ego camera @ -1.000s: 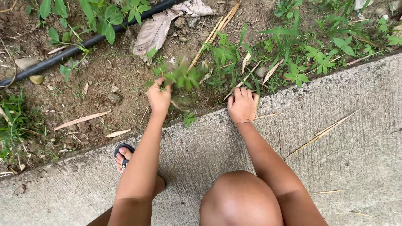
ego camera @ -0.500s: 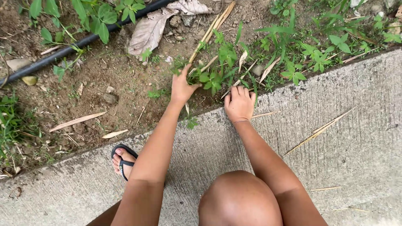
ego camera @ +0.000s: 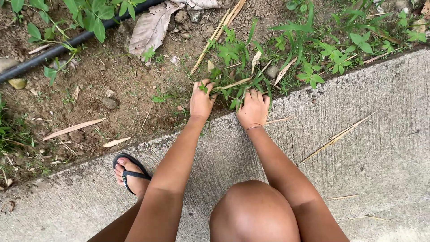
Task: Pulling small weeds and grass from the dirt along the edge of a concrete path.
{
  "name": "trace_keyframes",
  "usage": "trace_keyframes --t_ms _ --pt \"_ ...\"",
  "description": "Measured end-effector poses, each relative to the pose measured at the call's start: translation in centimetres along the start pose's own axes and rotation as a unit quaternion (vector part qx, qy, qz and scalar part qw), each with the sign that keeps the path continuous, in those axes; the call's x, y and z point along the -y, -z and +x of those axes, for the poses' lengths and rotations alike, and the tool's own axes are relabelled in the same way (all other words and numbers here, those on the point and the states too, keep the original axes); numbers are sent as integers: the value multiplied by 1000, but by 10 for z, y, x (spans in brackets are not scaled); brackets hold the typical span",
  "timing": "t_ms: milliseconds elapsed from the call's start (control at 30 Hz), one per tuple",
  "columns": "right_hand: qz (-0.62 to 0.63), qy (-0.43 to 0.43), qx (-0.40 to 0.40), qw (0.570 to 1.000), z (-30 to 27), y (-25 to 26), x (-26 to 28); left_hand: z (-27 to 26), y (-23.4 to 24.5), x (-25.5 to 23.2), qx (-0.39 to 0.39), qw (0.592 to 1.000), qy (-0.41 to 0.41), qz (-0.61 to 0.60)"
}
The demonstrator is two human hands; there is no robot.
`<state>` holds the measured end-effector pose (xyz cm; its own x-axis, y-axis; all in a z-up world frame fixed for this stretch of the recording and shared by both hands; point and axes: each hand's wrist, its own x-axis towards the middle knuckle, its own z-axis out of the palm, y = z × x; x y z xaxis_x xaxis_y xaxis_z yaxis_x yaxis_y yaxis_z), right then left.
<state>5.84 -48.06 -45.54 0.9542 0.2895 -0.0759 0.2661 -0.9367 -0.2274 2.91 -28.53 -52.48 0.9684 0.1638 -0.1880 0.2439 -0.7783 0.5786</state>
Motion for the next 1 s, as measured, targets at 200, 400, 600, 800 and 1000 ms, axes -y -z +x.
trace_keyframes --t_ms 200,400,600,800,1000 --pt "-5 -5 8 1000 0 1 1 1 -16 9 -40 999 7 -10" --pt "28 -16 3 999 5 14 9 7 2 5 22 955 240 -171" --pt "24 -5 -22 999 4 11 7 35 43 28 -53 594 292 -748" --pt "34 -29 16 999 3 11 7 32 53 3 164 871 238 -396" --pt "15 28 -52 998 -2 0 0 16 14 -29 72 994 -77 -33"
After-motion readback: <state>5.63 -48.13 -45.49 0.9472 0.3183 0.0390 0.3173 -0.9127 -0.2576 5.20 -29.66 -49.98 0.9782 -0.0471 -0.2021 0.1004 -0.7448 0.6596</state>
